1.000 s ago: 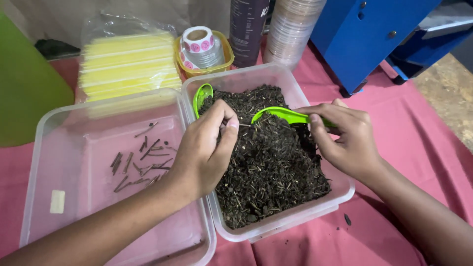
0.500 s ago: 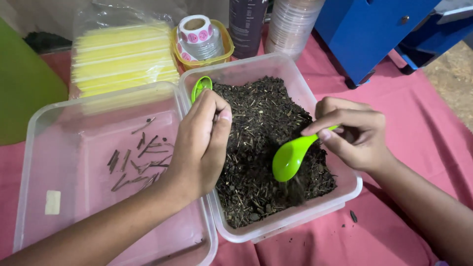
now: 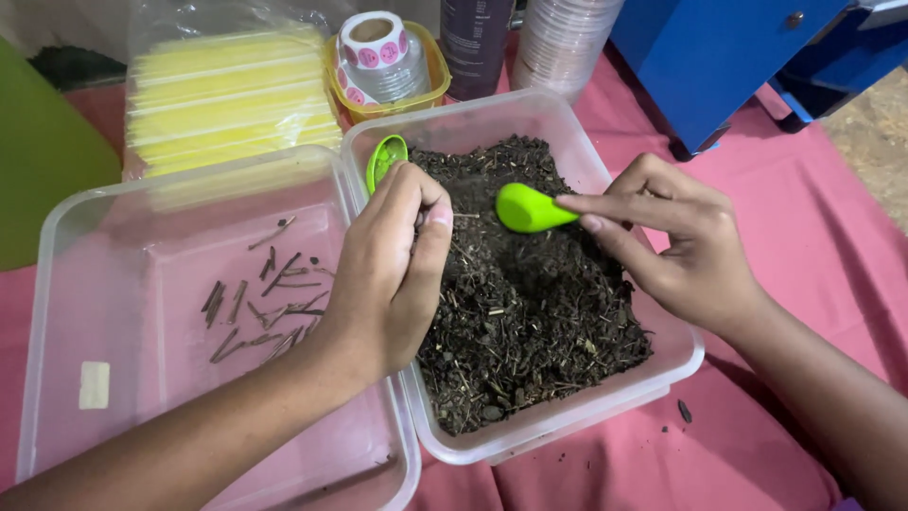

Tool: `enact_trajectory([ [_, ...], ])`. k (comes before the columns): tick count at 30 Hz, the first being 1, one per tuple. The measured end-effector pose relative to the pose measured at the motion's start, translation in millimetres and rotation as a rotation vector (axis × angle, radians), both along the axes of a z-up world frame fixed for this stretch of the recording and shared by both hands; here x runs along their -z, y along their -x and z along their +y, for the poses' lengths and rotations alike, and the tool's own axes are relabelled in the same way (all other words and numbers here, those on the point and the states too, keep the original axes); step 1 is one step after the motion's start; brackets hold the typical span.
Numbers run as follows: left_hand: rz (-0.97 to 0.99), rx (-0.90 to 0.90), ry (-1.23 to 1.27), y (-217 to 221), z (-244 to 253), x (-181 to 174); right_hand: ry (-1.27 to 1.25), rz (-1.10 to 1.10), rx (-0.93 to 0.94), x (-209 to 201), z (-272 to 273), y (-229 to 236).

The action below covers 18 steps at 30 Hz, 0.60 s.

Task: Sorting through dried tea leaves to remove stems and debris using a spoon and fingers

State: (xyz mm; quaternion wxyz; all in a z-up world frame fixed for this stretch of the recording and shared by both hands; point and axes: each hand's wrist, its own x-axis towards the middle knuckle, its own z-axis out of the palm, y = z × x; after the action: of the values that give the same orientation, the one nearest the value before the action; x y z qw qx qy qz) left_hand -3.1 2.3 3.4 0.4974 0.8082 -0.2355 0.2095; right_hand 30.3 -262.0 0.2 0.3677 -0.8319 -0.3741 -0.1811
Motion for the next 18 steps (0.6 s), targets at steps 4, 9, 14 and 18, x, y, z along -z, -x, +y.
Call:
enact_trajectory([
  [4,0.016,-0.013,-0.003,1,0,-1,-0.042,-0.023,0.037,8,-3,-5],
  [9,-0.034,-0.008,-0.003,1,0,-2,-0.127,-0.095,-0.231,17,-13,-12],
  [14,-0.015,-0.007,-0.005,0,1,-1,-0.159,-0.013,-0.418,9,-8,-10],
  [18,0.014,-0.006,0.0,0,1,-2,0.006,0.0,-0.451,-7,-2,-8],
])
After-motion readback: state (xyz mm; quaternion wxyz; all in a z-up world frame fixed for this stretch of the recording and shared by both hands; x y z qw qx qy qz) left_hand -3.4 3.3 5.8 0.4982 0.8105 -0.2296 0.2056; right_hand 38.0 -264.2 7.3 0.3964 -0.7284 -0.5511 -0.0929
